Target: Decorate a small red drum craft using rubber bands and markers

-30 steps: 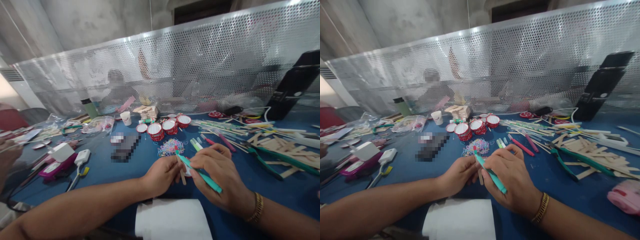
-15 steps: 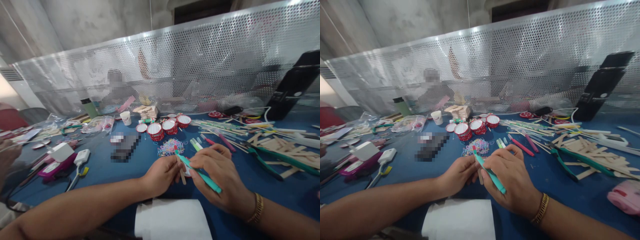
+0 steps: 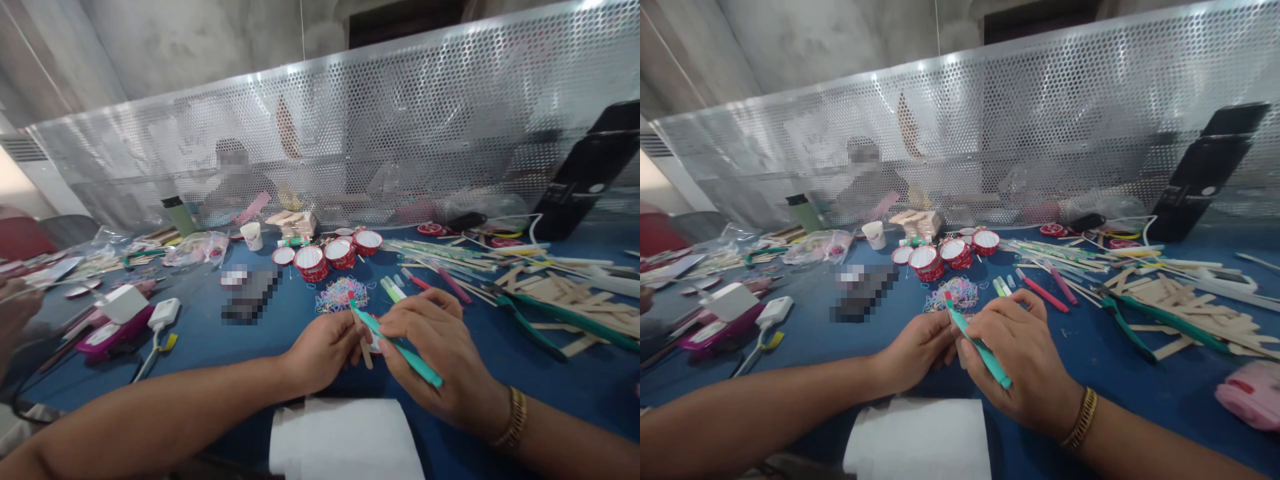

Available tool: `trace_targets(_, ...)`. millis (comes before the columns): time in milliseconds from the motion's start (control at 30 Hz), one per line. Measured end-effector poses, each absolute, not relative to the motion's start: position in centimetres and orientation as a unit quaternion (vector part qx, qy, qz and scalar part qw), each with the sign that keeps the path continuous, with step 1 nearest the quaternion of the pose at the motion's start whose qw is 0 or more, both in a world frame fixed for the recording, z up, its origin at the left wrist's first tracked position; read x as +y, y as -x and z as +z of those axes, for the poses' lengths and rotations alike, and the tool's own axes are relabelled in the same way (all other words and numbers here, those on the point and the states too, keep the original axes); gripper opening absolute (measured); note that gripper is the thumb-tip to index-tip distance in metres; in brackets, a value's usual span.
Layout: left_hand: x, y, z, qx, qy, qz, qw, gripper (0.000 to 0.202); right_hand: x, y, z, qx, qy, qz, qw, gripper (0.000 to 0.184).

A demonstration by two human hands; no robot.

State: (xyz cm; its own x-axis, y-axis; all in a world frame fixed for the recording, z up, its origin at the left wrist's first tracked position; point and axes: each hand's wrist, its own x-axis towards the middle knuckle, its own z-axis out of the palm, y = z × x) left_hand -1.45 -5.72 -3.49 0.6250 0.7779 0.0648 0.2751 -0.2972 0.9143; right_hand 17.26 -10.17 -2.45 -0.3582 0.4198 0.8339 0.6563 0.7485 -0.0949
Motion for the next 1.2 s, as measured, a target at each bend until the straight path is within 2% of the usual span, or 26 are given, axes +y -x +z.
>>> trace_targets(1200, -5.71, 1.40, -3.49, 0.351, -0.762, 0.260, 0.478, 0.040, -10.07, -17.47, -2.29, -0.806, 0.337, -0.147, 0.464, 0.005)
